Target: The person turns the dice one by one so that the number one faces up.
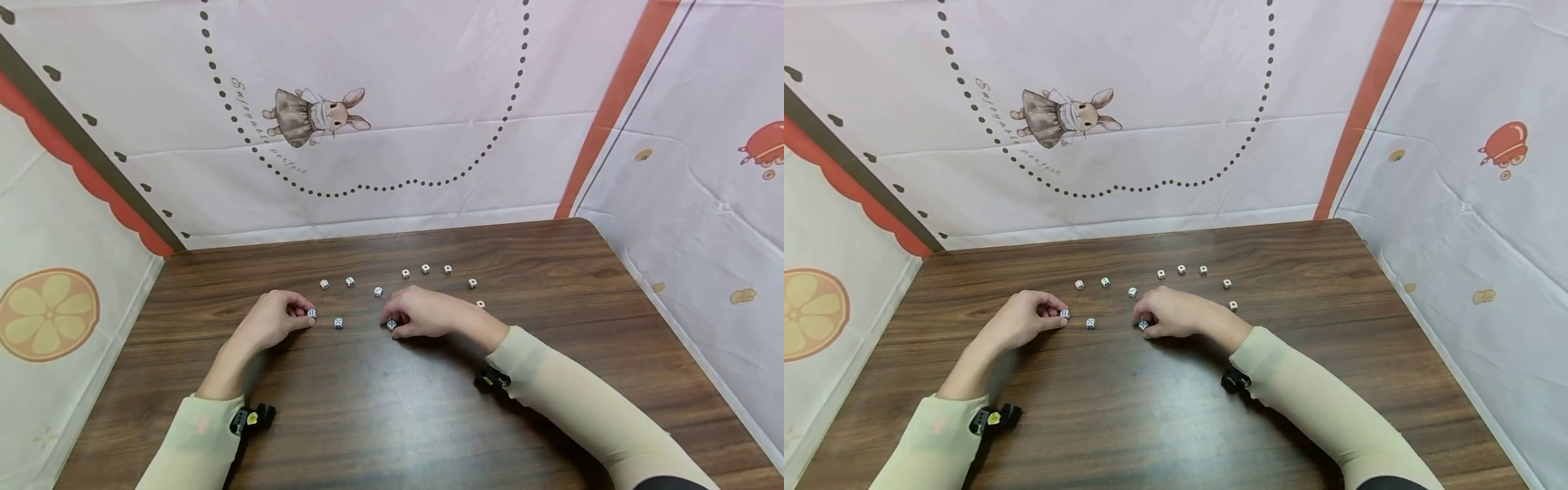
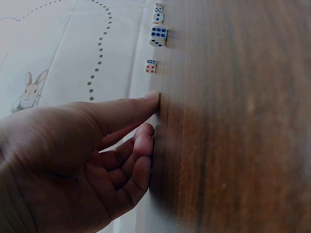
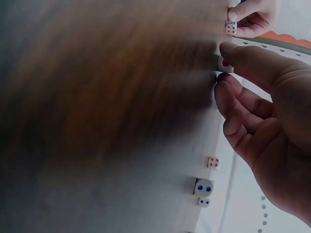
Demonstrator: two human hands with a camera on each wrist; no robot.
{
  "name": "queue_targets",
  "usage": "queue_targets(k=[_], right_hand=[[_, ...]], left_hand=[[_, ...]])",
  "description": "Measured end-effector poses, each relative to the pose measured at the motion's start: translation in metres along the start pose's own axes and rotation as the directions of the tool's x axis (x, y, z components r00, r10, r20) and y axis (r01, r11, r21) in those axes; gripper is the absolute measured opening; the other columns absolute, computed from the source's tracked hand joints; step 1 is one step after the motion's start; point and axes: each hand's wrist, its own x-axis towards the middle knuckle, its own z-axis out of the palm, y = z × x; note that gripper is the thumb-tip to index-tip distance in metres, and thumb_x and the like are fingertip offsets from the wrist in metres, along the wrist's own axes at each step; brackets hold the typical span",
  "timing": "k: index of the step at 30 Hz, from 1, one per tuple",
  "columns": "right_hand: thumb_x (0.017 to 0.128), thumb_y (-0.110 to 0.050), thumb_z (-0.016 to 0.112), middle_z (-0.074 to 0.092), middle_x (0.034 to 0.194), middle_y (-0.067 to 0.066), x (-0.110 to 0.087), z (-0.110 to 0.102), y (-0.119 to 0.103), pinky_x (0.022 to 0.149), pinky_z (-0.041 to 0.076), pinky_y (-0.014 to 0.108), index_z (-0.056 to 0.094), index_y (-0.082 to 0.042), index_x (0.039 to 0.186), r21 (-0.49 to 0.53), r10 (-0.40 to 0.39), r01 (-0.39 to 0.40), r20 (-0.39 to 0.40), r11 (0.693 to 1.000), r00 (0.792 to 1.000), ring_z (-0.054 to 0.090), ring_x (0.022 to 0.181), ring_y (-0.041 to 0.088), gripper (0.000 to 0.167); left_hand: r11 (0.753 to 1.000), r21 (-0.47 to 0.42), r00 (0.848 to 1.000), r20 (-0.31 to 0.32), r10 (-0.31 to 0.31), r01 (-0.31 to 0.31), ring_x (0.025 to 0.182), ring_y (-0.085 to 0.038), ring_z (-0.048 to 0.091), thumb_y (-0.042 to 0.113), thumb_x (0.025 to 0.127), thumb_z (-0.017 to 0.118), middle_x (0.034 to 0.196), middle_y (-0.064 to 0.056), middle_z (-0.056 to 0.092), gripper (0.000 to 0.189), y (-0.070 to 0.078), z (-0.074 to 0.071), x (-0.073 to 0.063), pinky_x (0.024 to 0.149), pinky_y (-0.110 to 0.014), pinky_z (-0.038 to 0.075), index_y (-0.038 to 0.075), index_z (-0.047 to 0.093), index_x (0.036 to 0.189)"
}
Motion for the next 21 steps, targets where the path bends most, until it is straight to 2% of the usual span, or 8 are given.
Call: queue_targets(k=[4,9,13,21], right_hand=[[0.098,-0.012,0.076,0.065,0.091,-0.004,0.0017,0.0017,0.0,0.075,0.051,0.024,0.077,-0.01,0.11,-0.006,0.002,-0.002,-0.002,1.0,1.0,0.062,0.083,0.01,0.012],[0.1,-0.012,0.074,0.067,0.088,-0.01,0.0012,0.0027,0.0022,0.075,0.053,0.025,0.076,-0.012,0.106,0.05,0.023,-0.022,-0.022,0.999,1.0,0.062,0.08,0.003,0.006],[0.1,-0.013,0.074,0.067,0.084,-0.011,-0.0009,0.0031,0.005,0.074,0.053,0.025,0.076,-0.012,0.105,0.074,0.033,-0.03,-0.042,0.997,0.999,0.062,0.077,0.002,0.005],[0.101,-0.014,0.072,0.067,0.082,-0.013,-0.0036,0.0028,0.0089,0.073,0.054,0.026,0.075,-0.013,0.104,0.093,0.08,-0.075,-0.059,0.993,0.995,0.063,0.075,0.002,0.005]], left_hand=[[1.0,0.0,1.0,-0.002,0.005,-0.005,0.079,-0.017,0.06,0.018,0.092,0.085,0.085,0.001,0.067,0.011,0.0002,0.0001,-0.0002,0.072,-0.033,0.048,0.011,0.079,0.099],[1.0,0.001,1.0,-0.004,0.005,-0.005,0.079,-0.017,0.06,0.018,0.092,0.085,0.085,0.0,0.067,0.011,0.0003,-0.0005,-0.0007,0.072,-0.033,0.048,0.011,0.079,0.099],[1.0,0.005,1.0,-0.002,-0.009,0.009,0.079,-0.017,0.06,0.018,0.093,0.084,0.085,0.001,0.066,0.011,0.0004,-0.0003,-0.0013,0.073,-0.035,0.048,0.012,0.078,0.099],[1.0,0.006,1.0,-0.007,0.008,-0.007,0.079,-0.017,0.059,0.018,0.093,0.085,0.085,0.001,0.066,0.011,-0.0003,0.0002,-0.0015,0.073,-0.036,0.048,0.012,0.079,0.1]])
